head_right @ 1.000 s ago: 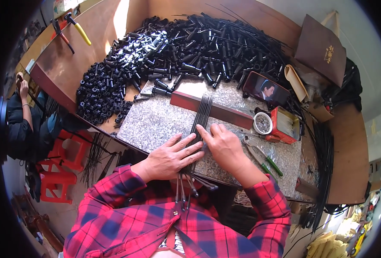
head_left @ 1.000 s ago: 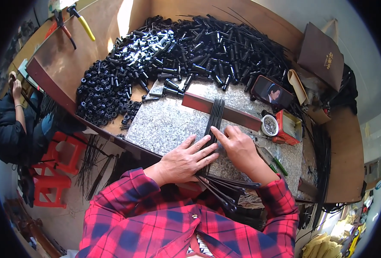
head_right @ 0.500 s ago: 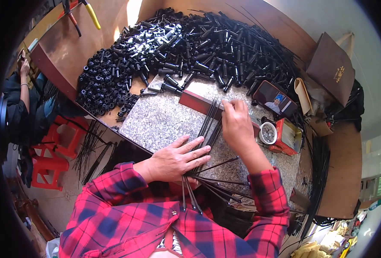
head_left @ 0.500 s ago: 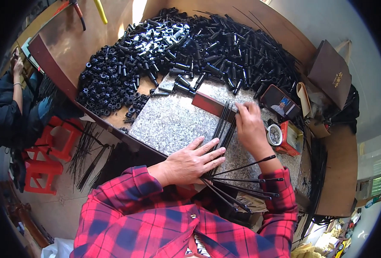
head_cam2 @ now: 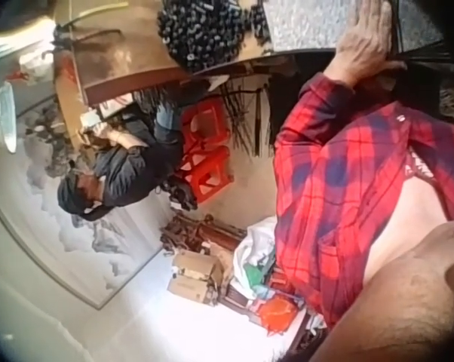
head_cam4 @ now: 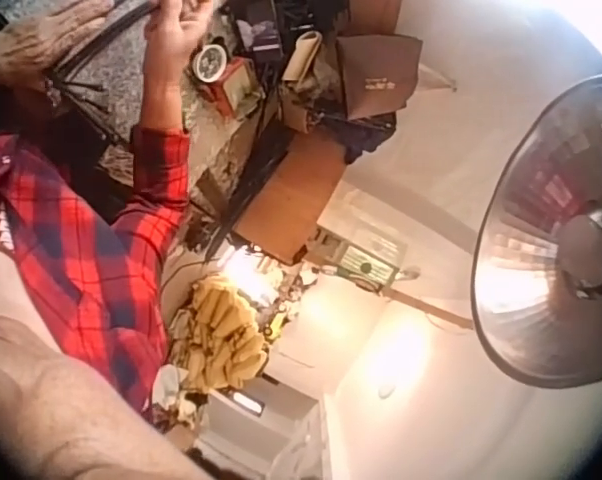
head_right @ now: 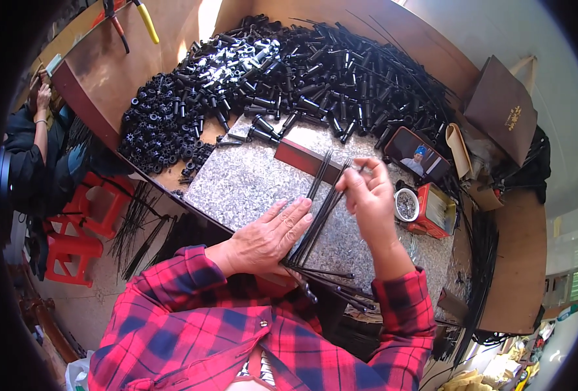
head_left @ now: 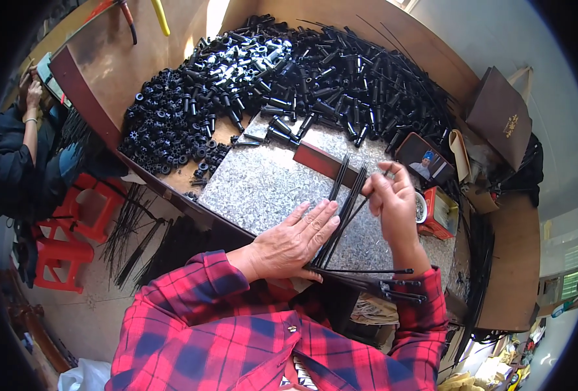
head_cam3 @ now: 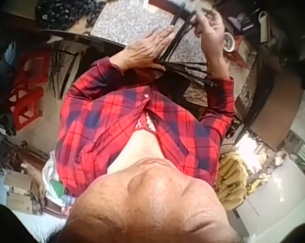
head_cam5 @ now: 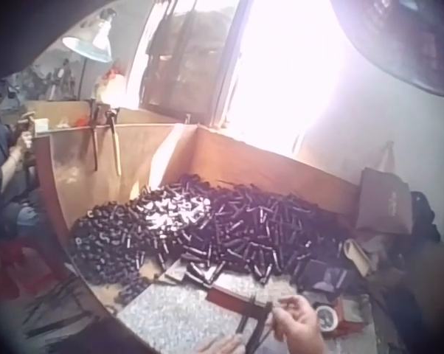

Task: Assembling plastic components onto bundles of cables at a manufacturing workbench.

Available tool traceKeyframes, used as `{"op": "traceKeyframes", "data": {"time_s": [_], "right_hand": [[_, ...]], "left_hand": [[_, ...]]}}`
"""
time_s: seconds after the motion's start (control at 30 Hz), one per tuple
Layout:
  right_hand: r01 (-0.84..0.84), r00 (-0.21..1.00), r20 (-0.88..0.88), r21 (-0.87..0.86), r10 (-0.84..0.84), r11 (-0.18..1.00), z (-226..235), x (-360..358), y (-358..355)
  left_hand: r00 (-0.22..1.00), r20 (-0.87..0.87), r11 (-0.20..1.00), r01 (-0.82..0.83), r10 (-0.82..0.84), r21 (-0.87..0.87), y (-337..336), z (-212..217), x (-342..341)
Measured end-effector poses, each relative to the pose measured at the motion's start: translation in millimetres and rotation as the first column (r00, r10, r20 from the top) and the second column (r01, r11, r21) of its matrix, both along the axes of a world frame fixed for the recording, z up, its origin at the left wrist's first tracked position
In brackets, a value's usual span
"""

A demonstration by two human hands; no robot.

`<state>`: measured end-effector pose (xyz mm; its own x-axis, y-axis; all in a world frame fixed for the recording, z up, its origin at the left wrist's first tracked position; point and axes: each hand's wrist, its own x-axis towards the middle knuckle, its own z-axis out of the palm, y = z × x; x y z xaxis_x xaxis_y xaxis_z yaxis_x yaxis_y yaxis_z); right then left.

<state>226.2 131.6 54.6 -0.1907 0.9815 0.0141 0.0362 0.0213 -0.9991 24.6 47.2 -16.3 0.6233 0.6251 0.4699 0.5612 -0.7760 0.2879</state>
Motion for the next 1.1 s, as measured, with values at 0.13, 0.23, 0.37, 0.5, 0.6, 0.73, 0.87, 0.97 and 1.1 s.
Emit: {"op": "traceKeyframes", "data": {"time_s": [0.13, 0.23, 0.37, 0.5, 0.6, 0.73, 0.87, 0.97, 1.1], "right_hand": [[-0.127, 0.986, 0.088, -0.136, 0.139, 0.983, -7, -5, -37], [-0.387, 0.901, 0.215, -0.002, 0.378, 0.922, -25, -1, -59], [-0.29, 0.957, 0.03, 0.142, 0.289, 0.947, -1, 10, -76], [-0.11, 0.969, -0.183, 0.275, 0.164, 0.955, 27, 31, -72], [-0.102, 0.953, -0.242, 0.307, 0.182, 0.946, 35, 39, -77], [-0.096, 0.946, -0.253, 0.371, 0.2, 0.924, 42, 41, -89], [-0.049, 0.966, -0.193, 0.515, 0.172, 0.856, 50, 39, -104], [-0.052, 0.99, -0.08, 0.552, 0.115, 0.832, 54, 32, -112], [-0.067, 0.994, 0.111, 0.612, -0.002, 0.788, 81, 50, -106]], "left_hand": [[0.991, -0.128, 1.0, 0.028, -0.029, -0.012, 4, 6, 4], [0.99, -0.13, 0.998, 0.053, -0.058, -0.045, 4, 8, 7], [0.97, -0.215, 0.994, 0.104, -0.11, -0.039, 5, 7, 8], [0.963, -0.245, 0.994, 0.096, -0.108, -0.058, 5, 5, 9], [0.959, -0.263, 0.993, 0.088, -0.107, -0.081, 2, 6, 9], [0.966, -0.235, 0.991, 0.092, -0.112, -0.095, 1, 9, 10], [0.959, -0.25, 0.988, 0.11, -0.133, -0.104, 0, 11, 10], [0.962, -0.24, 0.989, 0.117, -0.134, -0.087, 1, 10, 10], [0.963, -0.238, 0.991, 0.116, -0.127, -0.062, 0, 7, 6]]}}
